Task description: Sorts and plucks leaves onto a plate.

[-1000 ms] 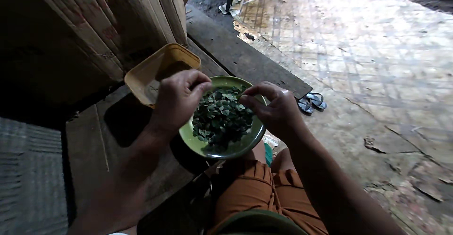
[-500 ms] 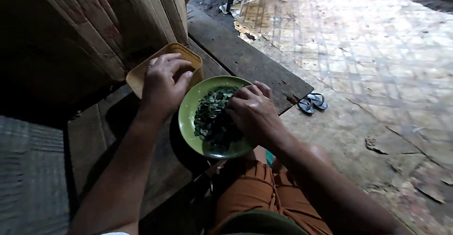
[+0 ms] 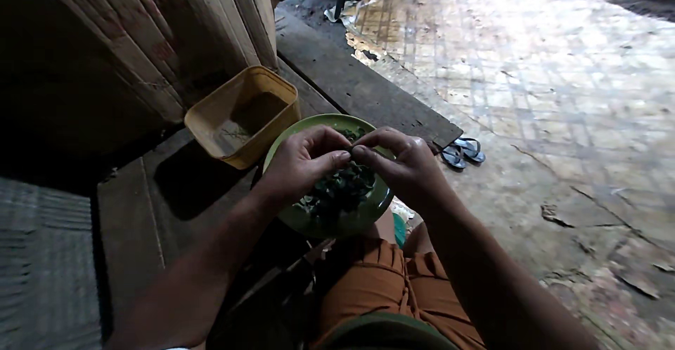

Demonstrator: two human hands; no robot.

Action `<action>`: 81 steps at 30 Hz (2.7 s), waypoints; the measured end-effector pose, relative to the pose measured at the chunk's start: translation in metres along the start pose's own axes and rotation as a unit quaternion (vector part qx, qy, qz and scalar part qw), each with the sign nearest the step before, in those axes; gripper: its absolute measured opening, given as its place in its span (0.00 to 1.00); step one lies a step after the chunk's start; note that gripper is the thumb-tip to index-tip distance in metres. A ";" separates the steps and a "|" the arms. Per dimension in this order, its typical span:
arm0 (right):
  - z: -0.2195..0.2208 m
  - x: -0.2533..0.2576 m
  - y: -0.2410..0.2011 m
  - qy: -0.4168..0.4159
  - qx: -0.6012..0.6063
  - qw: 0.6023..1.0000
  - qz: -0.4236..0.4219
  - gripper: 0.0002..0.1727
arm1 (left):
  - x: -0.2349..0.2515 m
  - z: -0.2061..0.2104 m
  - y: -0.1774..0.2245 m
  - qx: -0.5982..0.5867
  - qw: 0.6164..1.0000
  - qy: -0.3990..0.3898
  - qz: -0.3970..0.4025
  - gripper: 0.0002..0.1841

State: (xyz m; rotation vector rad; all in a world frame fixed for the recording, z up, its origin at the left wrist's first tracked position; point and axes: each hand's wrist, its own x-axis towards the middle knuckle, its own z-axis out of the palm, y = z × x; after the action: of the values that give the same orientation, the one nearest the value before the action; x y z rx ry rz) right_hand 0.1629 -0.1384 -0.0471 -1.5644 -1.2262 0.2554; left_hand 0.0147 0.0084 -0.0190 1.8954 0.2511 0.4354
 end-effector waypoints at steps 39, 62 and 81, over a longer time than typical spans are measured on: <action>-0.001 0.005 0.013 0.027 0.184 0.982 0.016 0.07 | 0.000 -0.015 0.001 0.282 0.950 0.100 0.090 0.07; -0.005 -0.008 0.008 -0.041 -0.147 0.988 -0.002 0.14 | 0.004 -0.029 -0.015 0.424 0.902 -0.084 -0.023 0.14; -0.010 -0.014 0.010 -0.001 -0.134 0.991 -0.005 0.13 | -0.006 -0.033 0.028 0.305 0.952 0.025 0.021 0.17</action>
State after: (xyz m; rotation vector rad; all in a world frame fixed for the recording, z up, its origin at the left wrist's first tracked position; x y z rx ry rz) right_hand 0.1689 -0.1543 -0.0570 -1.7867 -1.3115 0.0878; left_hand -0.0056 0.0244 0.0161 2.5010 0.4147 0.4703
